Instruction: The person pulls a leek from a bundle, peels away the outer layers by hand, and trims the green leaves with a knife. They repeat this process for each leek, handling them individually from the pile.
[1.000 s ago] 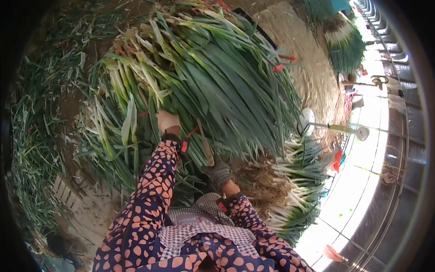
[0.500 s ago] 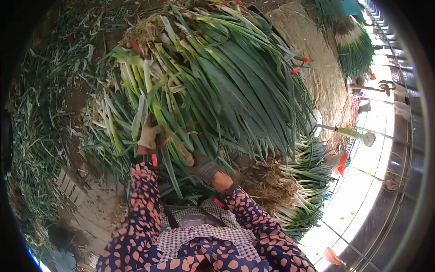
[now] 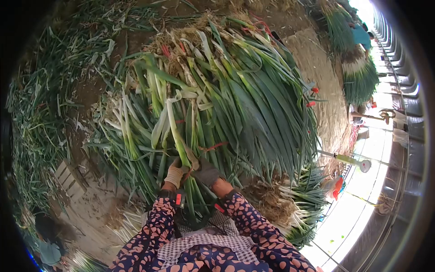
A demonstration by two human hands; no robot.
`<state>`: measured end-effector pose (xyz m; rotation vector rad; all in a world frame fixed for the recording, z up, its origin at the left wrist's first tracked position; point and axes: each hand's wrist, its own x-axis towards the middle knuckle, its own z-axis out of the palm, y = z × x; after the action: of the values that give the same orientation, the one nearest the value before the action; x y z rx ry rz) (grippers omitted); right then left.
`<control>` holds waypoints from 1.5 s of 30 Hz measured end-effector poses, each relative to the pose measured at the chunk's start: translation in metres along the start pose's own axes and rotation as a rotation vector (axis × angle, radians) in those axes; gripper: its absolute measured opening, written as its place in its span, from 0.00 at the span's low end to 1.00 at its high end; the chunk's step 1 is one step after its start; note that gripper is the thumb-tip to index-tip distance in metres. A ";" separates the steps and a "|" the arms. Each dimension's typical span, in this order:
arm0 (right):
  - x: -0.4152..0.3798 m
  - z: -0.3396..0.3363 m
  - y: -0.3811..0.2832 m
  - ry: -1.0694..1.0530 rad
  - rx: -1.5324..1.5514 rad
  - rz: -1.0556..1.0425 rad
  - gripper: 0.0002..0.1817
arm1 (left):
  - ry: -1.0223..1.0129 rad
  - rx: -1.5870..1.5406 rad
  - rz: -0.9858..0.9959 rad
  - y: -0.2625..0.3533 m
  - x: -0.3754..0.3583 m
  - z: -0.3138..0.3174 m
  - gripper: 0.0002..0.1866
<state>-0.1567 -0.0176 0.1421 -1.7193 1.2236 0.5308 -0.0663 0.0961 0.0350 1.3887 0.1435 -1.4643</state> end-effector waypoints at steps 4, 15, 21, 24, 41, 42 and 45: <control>0.060 -0.010 -0.036 0.051 0.083 0.059 0.32 | 0.073 0.113 0.031 -0.015 0.013 0.014 0.22; 0.108 0.002 -0.027 0.175 -0.132 -0.103 0.26 | 0.285 0.478 0.013 0.038 -0.023 0.032 0.23; 0.106 -0.035 -0.086 0.032 0.042 -0.104 0.28 | 0.358 0.464 0.017 0.011 -0.007 0.022 0.22; 0.129 -0.043 -0.086 0.051 0.037 -0.057 0.28 | 0.363 0.442 0.021 0.000 -0.005 0.019 0.22; 0.125 -0.016 -0.091 0.090 -0.059 -0.037 0.32 | 0.392 0.426 -0.056 0.017 -0.008 0.027 0.21; 0.130 -0.014 -0.093 0.099 -0.148 -0.054 0.32 | 0.387 0.399 -0.056 0.016 -0.005 0.026 0.21; 0.135 -0.010 -0.099 0.097 -0.276 -0.096 0.33 | 0.361 0.279 -0.072 0.010 -0.001 0.023 0.20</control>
<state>-0.0140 -0.0858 0.0865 -2.0463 1.1698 0.5864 -0.0743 0.0766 0.0490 1.8876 0.2257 -1.3143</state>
